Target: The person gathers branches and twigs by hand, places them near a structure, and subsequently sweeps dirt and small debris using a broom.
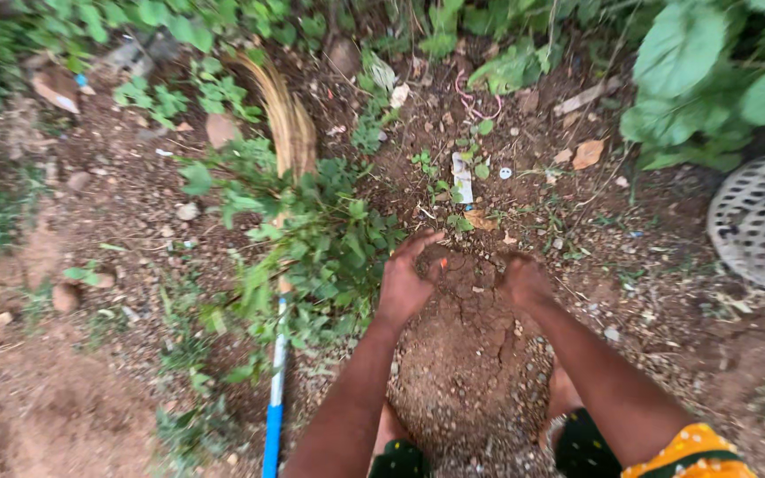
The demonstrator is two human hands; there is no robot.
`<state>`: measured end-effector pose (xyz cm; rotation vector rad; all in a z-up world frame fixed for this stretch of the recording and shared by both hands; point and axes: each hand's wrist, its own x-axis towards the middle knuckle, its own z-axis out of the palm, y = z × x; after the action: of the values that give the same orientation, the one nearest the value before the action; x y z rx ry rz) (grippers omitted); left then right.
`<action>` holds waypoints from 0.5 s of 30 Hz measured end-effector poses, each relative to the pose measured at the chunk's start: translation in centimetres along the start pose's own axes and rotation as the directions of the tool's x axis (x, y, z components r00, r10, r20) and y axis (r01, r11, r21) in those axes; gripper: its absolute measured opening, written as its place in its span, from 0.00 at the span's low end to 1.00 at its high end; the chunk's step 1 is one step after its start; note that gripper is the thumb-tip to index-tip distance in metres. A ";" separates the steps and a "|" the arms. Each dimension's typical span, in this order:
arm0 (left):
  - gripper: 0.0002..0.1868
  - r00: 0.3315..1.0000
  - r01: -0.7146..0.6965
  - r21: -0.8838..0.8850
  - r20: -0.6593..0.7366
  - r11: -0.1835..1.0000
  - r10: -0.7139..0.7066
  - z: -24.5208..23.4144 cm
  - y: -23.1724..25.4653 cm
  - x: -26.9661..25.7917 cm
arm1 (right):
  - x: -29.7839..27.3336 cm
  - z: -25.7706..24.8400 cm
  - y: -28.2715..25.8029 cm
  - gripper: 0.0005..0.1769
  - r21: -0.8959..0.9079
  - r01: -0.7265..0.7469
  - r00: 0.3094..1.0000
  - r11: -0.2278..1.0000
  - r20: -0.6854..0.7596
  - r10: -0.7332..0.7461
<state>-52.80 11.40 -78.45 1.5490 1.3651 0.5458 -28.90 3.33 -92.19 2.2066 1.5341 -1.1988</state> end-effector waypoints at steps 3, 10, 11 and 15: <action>0.28 1.000 -0.030 -0.006 -0.004 1.000 0.030 2.6 -4.8 2.7 | 5.4 0.5 -0.1 0.43 -0.263 0.109 0.994 0.958 0.058 -0.097; 0.28 0.979 -0.186 0.011 -0.079 0.982 0.186 7.3 -14.8 10.3 | 17.8 -1.7 -4.7 0.47 -0.360 0.242 0.954 0.901 -0.081 -0.288; 0.27 0.970 -0.216 0.019 -0.108 0.976 0.217 7.7 -15.8 11.2 | 19.2 -2.1 -5.5 0.46 -0.345 0.246 0.953 0.906 -0.083 -0.290; 0.25 0.961 -0.232 0.011 -0.154 0.973 0.231 8.6 -17.7 13.0 | 23.0 -1.0 -6.1 0.45 -0.235 0.200 0.976 0.951 -0.038 -0.214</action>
<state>-50.90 18.70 -100.80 1.7017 1.3011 0.8295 -30.53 22.48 -106.15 1.9907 1.8656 -0.9527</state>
